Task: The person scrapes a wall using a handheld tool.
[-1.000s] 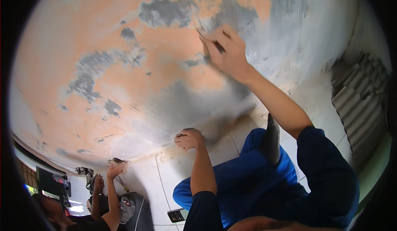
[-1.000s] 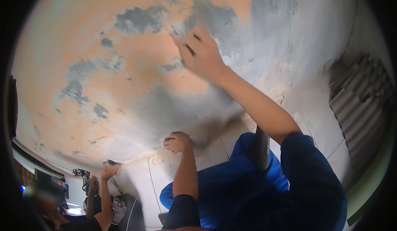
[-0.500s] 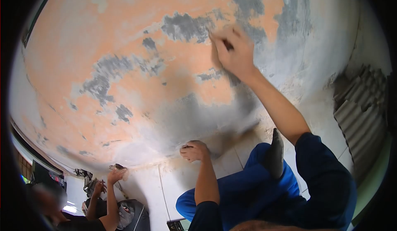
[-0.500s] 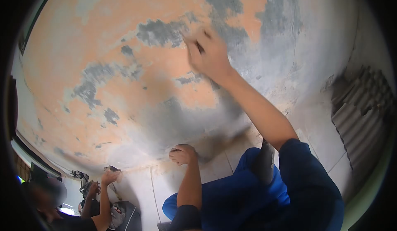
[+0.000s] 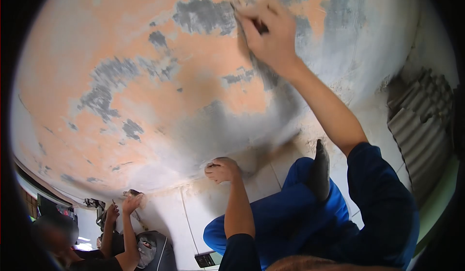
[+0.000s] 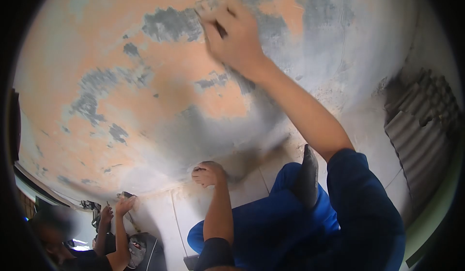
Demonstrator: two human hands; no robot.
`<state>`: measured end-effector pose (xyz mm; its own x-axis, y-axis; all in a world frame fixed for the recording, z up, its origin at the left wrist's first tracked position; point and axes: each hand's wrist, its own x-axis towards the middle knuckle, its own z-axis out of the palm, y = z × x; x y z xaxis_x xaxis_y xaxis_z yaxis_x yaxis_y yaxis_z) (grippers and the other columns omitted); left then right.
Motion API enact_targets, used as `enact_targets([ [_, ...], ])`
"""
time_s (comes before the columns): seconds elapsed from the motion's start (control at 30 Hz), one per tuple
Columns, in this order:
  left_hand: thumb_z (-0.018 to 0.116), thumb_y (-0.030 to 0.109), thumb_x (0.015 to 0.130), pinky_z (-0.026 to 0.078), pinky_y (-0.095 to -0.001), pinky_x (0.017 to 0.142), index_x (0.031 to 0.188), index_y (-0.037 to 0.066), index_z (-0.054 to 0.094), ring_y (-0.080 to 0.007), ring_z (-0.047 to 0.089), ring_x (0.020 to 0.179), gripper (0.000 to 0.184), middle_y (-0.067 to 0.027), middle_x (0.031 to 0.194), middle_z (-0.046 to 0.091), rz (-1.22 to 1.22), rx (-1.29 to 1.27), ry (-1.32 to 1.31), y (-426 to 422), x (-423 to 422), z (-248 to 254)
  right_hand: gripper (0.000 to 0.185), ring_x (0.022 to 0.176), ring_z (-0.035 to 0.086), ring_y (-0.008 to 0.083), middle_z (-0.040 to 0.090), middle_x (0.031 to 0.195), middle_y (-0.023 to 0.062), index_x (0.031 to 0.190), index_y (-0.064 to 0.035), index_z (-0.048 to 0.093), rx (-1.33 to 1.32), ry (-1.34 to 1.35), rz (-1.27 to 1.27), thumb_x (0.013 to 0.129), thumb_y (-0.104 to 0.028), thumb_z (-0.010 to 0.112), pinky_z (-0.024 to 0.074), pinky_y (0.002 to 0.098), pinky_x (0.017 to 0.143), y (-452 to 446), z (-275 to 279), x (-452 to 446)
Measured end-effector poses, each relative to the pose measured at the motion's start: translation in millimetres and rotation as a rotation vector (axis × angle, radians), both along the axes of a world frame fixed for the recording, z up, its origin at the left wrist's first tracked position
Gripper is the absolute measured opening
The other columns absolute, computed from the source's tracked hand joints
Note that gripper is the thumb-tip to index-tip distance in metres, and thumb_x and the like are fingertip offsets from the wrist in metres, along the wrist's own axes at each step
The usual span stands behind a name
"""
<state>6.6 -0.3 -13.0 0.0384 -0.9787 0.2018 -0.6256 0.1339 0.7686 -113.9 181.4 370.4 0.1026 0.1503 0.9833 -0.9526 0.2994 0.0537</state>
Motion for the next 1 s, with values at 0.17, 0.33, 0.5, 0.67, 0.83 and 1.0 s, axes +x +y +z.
enact_targets([
  [0.17,0.040,0.043,0.093,0.034,-0.0559,0.088,0.109,0.006,0.049,-0.0341,0.047,0.109,0.041,-0.0117,0.114,0.049,-0.005,0.029,0.081,5,-2,9,0.012,0.057,0.052,0.0136,0.056,0.075,0.0030,0.089,-0.0051,0.073,0.075,-0.144,0.097,0.080,0.002,0.074,0.0421,0.0272,0.053,5,-46,7],
  [0.33,0.040,0.043,0.094,0.035,-0.0569,0.086,0.108,0.007,0.049,-0.0341,0.048,0.109,0.041,-0.0120,0.112,0.050,0.002,-0.050,0.019,0,4,-3,0.009,0.062,0.054,0.0152,0.057,0.076,0.0057,0.089,-0.0033,0.073,0.026,-0.058,-0.041,0.083,0.003,0.071,0.0428,0.0275,0.053,3,-14,5],
  [0.5,0.040,0.044,0.094,0.035,-0.0562,0.086,0.109,0.007,0.049,-0.0346,0.047,0.110,0.042,-0.0125,0.111,0.051,-0.024,0.027,0.065,5,3,10,0.019,0.065,0.048,0.0229,0.049,0.073,0.0089,0.103,-0.0030,0.073,0.203,-0.215,0.023,0.085,0.001,0.069,0.0400,0.0337,0.055,21,-149,25],
  [0.67,0.042,0.044,0.093,0.036,-0.0565,0.086,0.109,0.006,0.050,-0.0348,0.048,0.110,0.042,-0.0120,0.111,0.052,0.014,-0.041,0.112,-2,-5,1,0.010,0.066,0.056,0.0152,0.062,0.083,0.0079,0.097,-0.0011,0.072,-0.047,-0.698,0.250,0.087,0.001,0.070,0.0465,0.0255,0.062,39,-246,73],
  [0.83,0.044,0.041,0.093,0.037,-0.0557,0.087,0.107,0.004,0.051,-0.0361,0.048,0.109,0.040,-0.0144,0.111,0.052,-0.007,-0.055,0.070,2,3,-3,0.012,0.066,0.056,0.0145,0.063,0.083,0.0087,0.098,-0.0002,0.070,-0.066,-1.001,0.243,0.086,-0.001,0.072,0.0468,0.0260,0.062,59,-323,100],
  [1.0,0.043,0.046,0.098,0.038,-0.0559,0.090,0.109,0.003,0.052,-0.0373,0.049,0.109,0.045,-0.0149,0.115,0.051,-0.146,-0.133,0.138,-9,17,-16,0.018,0.066,0.057,0.0154,0.063,0.084,0.0082,0.102,-0.0019,0.070,-0.028,-1.098,0.287,0.085,-0.003,0.073,0.0482,0.0268,0.063,47,-340,96],
])
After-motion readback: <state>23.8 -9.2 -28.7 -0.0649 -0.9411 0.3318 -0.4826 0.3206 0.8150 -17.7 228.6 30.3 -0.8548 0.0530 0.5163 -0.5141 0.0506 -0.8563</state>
